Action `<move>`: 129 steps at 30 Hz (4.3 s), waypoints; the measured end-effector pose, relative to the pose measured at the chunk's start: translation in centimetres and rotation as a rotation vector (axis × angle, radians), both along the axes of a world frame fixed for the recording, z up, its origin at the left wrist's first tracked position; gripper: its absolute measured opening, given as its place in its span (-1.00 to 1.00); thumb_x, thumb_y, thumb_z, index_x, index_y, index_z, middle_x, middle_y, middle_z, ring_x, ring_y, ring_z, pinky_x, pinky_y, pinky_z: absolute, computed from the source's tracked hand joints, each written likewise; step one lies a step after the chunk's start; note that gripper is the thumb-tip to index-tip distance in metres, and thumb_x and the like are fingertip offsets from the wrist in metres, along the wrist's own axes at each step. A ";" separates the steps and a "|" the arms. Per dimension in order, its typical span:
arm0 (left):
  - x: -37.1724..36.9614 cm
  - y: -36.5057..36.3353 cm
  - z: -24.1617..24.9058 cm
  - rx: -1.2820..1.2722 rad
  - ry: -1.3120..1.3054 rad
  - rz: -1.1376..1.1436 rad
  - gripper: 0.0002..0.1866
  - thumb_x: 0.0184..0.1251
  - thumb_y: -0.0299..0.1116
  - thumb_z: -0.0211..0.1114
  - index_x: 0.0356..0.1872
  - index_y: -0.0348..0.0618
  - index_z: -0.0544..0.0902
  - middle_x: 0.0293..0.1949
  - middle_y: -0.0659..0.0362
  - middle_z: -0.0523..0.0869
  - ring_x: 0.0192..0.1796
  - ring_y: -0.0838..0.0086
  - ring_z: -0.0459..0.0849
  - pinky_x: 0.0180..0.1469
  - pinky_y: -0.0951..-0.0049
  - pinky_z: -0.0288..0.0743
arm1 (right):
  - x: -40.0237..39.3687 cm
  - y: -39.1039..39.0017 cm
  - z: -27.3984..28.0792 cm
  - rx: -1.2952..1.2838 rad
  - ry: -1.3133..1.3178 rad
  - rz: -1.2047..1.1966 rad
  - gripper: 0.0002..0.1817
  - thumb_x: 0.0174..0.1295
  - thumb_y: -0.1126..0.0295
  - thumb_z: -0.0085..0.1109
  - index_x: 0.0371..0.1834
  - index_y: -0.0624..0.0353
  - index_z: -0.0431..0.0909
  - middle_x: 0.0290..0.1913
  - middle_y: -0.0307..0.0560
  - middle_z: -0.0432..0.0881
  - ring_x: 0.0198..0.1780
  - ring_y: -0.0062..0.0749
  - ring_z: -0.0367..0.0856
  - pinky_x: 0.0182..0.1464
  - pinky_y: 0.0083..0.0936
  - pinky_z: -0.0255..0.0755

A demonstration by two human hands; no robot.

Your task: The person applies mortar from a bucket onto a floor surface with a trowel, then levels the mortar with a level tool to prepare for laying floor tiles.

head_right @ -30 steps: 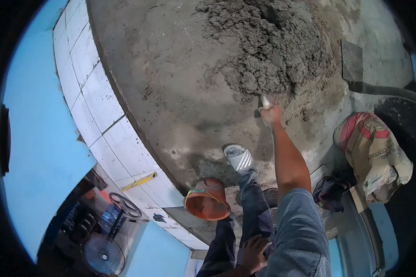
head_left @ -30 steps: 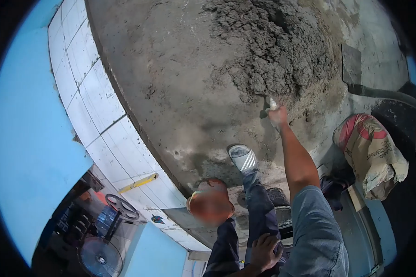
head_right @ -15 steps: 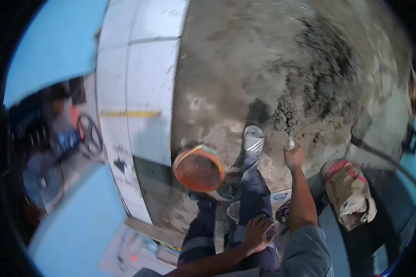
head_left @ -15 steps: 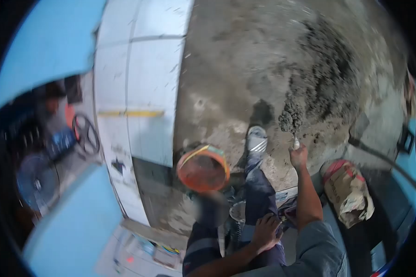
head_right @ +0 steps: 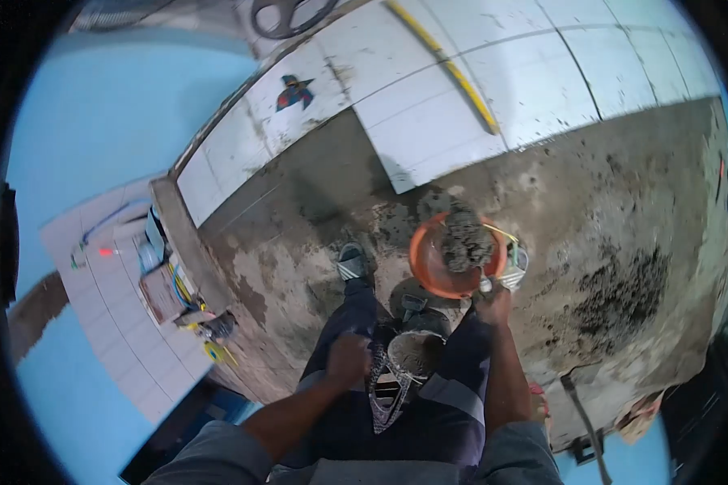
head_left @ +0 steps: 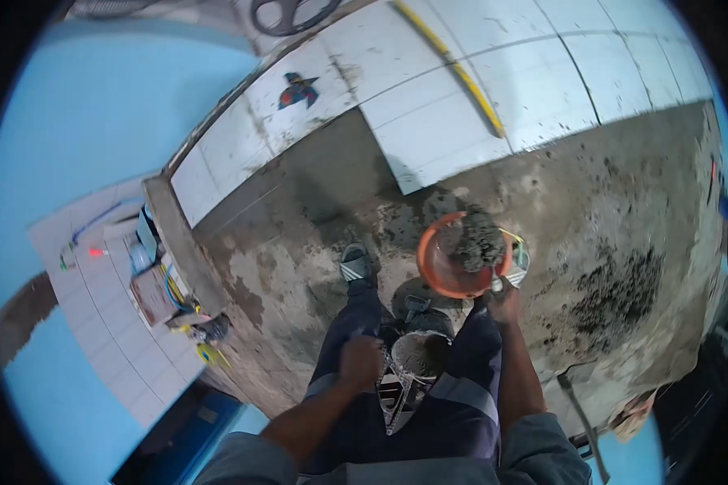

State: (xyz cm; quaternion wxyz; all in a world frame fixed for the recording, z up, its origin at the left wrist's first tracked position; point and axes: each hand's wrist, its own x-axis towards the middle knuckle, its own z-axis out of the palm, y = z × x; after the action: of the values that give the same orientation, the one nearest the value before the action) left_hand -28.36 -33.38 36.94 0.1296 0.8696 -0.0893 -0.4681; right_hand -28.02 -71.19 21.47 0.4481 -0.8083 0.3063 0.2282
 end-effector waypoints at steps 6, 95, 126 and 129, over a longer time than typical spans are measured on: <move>-6.8 11.5 3.8 0.201 0.248 0.282 -0.19 0.30 0.15 0.36 0.43 -0.18 0.47 0.42 -0.17 0.46 0.37 -0.09 0.54 0.37 -0.03 0.48 | 10.5 9.6 -1.3 0.060 -0.075 0.537 -0.57 0.09 0.29 0.33 0.04 0.22 0.69 -0.25 0.29 0.75 -0.13 0.21 0.75 -0.06 0.03 0.60; -2.4 -14.7 -2.3 0.958 0.469 -0.398 0.00 0.17 0.34 0.38 0.49 -0.18 0.43 0.39 -0.18 0.55 0.43 -0.04 0.52 0.46 0.07 0.40 | -32.0 -41.2 -30.6 -0.274 0.179 -1.456 -0.71 0.14 0.47 0.34 -0.06 0.24 0.61 -0.46 -0.14 0.63 -0.56 -0.40 0.57 -0.50 -0.34 0.46; -7.0 10.8 2.4 0.500 0.385 0.513 -0.19 0.29 0.12 0.29 0.48 -0.18 0.45 0.54 -0.10 0.36 0.45 -0.08 0.49 0.42 -0.04 0.46 | 9.6 21.4 -5.2 0.036 0.044 0.965 -0.42 -0.02 0.24 0.44 0.16 0.08 0.64 -0.18 0.24 0.74 -0.10 0.18 0.76 -0.06 0.01 0.60; -8.4 13.1 2.2 0.420 0.318 0.585 -0.20 0.30 0.12 0.29 0.45 -0.19 0.47 0.53 -0.10 0.37 0.45 -0.13 0.48 0.40 -0.08 0.48 | 12.4 27.3 -6.3 0.089 0.135 1.203 -0.26 -0.01 0.14 0.45 0.34 0.02 0.57 -0.02 0.29 0.73 0.03 0.19 0.73 0.09 0.00 0.59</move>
State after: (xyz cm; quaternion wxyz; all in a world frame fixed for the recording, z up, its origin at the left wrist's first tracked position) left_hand -36.77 -20.26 39.12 0.0893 0.7826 0.2812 -0.5482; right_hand -15.58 -43.85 15.21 0.2533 -0.8038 -0.1864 0.5050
